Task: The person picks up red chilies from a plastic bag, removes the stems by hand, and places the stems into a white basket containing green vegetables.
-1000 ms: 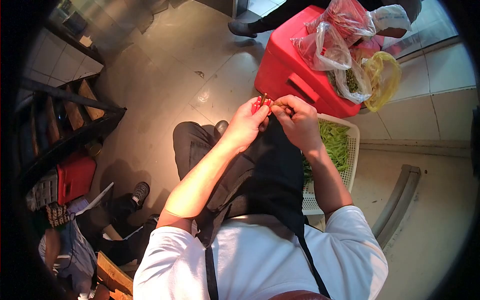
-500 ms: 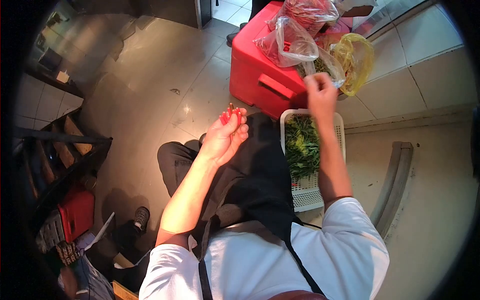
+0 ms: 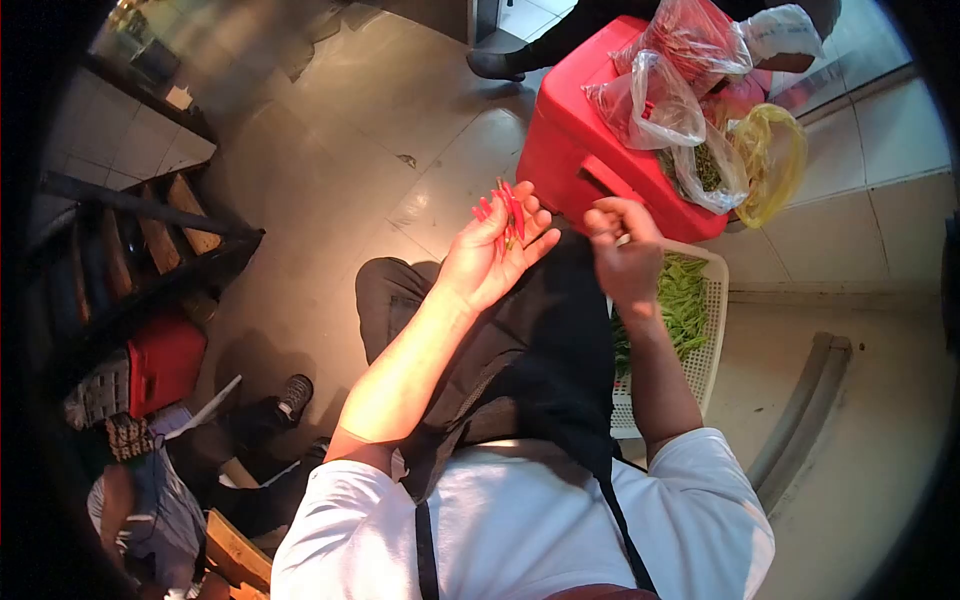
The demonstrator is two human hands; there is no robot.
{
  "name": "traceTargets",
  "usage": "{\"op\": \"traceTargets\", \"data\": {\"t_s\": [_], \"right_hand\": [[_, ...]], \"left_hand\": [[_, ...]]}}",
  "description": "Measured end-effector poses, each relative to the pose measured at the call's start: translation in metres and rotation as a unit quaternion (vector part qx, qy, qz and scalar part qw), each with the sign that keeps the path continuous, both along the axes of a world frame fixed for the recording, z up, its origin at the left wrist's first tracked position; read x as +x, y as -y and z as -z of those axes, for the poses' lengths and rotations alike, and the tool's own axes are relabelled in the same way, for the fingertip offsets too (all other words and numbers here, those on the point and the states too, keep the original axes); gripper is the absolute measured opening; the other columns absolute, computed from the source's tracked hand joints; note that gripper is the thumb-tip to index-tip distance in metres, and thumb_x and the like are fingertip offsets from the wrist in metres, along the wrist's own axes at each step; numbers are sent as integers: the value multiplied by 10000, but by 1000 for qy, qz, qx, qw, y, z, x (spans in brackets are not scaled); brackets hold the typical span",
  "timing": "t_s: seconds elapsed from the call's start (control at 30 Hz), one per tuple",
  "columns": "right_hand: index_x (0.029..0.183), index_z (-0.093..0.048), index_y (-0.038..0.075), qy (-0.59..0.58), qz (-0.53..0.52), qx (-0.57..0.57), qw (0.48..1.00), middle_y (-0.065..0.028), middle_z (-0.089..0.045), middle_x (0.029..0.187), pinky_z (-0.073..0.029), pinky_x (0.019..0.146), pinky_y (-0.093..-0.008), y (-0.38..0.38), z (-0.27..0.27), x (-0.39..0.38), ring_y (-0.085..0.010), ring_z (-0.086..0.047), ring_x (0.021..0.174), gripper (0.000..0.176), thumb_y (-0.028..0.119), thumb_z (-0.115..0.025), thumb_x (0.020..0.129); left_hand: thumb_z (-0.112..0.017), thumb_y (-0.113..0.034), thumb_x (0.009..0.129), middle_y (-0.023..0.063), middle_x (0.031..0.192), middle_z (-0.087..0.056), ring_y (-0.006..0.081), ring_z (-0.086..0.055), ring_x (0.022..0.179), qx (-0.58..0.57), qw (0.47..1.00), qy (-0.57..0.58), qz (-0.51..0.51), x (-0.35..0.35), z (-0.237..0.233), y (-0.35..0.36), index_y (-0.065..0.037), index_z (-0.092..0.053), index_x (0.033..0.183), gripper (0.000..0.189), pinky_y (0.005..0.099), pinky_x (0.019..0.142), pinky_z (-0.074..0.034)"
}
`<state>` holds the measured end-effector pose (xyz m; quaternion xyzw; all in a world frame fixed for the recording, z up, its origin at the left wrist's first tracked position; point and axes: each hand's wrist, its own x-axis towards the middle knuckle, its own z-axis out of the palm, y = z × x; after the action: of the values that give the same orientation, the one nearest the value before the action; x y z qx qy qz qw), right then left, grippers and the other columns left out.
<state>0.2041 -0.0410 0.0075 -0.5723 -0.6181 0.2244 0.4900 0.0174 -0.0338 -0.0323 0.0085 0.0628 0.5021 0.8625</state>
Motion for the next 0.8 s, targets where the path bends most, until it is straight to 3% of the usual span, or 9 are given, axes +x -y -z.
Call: {"op": "traceTargets", "data": {"t_s": [0.07,0.17,0.27,0.5,0.6,0.7,0.8], "right_hand": [[901,-647,34,28,-56,48,997,-122,-612,790,-495,625,-333,9,4,-20,-257,-620,705,113,85,-696,812],[898,-627,41,100,-118,68,986,-125,-610,803,-485,662,-388,12,9,-36,-307,-602,713,140,54,-692,775],[882,-659,23,100,-123,69,985,-91,-601,728,-473,589,-304,16,6,-49,-192,-589,632,127,95,-715,792],[879,-677,3,50,-89,-88,991,-79,-609,677,-463,556,-280,17,9,-68,-132,-559,578,122,79,-697,785],[853,-659,6,5,-87,-123,989,-154,-637,743,-499,623,-345,16,9,-73,-244,-640,659,128,101,-684,770],[797,-638,-7,-44,-98,-172,979,-10,-548,626,-408,530,-236,15,0,-70,-46,-490,586,94,76,-682,782],[803,-614,1,0,-137,-187,973,22,-531,644,-379,539,-203,18,2,-58,-31,-471,604,82,59,-670,817]], "left_hand": [[-462,-311,1002,45,1089,-612,240,-586,1108,0,1000,-2,-29,1,2,-1,-92,-519,1241,329,434,946,-493],[-458,-325,1001,25,1049,-609,246,-559,1154,-6,997,-1,-74,3,13,-3,-113,-521,1216,308,432,932,-494],[-460,-328,1001,14,1035,-598,244,-532,1194,-12,994,-12,-110,3,11,0,-118,-511,1210,301,423,916,-499],[-460,-302,999,17,1051,-588,268,-500,1236,20,990,-28,-140,7,16,3,-121,-505,1218,287,438,1009,-431],[-458,-301,1001,20,1049,-584,263,-501,1230,17,989,-36,-145,8,14,4,-116,-498,1216,286,424,1010,-432],[-454,-303,1003,15,1056,-585,256,-500,1228,28,988,-44,-149,8,13,5,-119,-498,1211,281,428,1020,-418],[-457,-310,1000,1,1063,-585,246,-500,1225,40,985,-49,-162,-2,10,-1,-145,-506,1205,267,476,1032,-393]]}}
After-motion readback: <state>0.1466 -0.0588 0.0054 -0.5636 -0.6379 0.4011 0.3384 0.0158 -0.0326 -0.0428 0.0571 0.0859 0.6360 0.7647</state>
